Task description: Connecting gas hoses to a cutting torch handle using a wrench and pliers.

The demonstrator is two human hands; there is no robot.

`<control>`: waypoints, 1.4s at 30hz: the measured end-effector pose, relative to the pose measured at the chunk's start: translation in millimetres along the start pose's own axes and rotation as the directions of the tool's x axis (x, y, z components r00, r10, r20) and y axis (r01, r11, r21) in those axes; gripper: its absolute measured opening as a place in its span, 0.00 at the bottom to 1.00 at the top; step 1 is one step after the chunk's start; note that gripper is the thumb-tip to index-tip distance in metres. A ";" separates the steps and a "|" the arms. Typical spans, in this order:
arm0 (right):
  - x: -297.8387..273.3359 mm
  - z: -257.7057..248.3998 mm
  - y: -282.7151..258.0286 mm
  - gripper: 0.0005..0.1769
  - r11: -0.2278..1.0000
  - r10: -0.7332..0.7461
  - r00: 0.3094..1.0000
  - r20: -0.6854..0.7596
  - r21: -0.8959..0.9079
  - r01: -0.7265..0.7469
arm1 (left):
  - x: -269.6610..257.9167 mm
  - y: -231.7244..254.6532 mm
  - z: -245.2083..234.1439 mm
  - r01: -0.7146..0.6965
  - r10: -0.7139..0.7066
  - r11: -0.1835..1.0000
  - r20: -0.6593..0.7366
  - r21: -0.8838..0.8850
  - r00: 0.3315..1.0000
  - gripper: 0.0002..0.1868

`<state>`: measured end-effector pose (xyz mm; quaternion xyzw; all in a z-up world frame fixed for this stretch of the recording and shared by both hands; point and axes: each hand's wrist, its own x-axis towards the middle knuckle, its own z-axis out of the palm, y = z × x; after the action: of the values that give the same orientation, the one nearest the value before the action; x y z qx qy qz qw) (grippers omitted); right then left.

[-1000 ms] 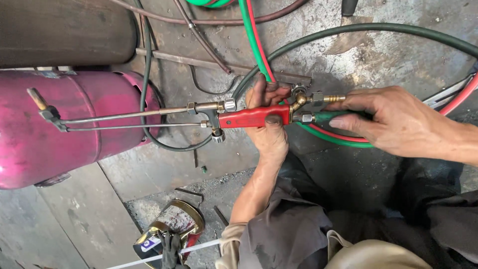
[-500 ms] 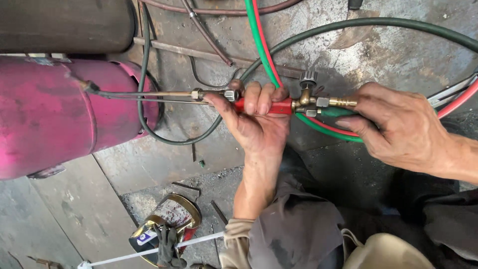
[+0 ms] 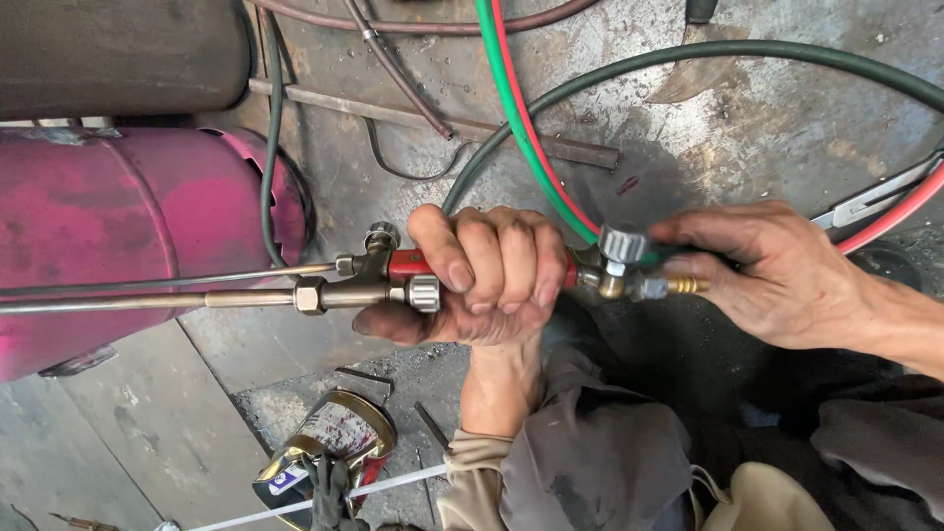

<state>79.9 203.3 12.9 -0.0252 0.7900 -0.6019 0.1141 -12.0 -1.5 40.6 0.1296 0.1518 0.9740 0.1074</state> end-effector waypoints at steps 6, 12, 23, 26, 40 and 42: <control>-0.3 2.6 -1.7 0.20 0.909 0.373 0.874 0.311 0.068 -0.412 | 20.6 11.4 18.2 0.119 -0.119 0.993 0.223 0.014 0.968 0.38; -15.7 3.9 12.7 0.18 0.942 0.101 0.955 0.280 0.281 -0.182 | 12.5 4.3 25.5 0.100 -0.096 0.993 -0.057 0.060 0.994 0.37; -32.4 14.4 17.9 0.23 0.737 0.433 0.786 0.442 0.329 -0.591 | 53.4 -26.1 -5.7 0.231 0.022 0.929 0.667 -0.289 0.745 0.05; -30.0 19.0 15.7 0.24 0.493 0.426 0.712 0.558 0.517 -0.700 | 46.8 -30.4 -6.5 0.258 -0.005 0.893 0.567 -0.368 0.824 0.07; 12.4 5.4 27.6 0.20 0.730 0.516 0.842 0.158 0.433 -0.529 | 39.4 -31.2 7.7 0.282 -0.271 0.958 -0.160 0.047 0.949 0.39; 17.5 0.8 13.9 0.18 0.819 0.480 0.876 0.048 0.334 -0.466 | 37.0 -29.1 21.1 0.311 -0.217 0.930 -0.386 0.198 0.896 0.45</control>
<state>64.4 203.3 -3.2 0.2030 0.6592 -0.6805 0.2472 -35.9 40.4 58.7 -0.0590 0.3086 0.9296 0.1926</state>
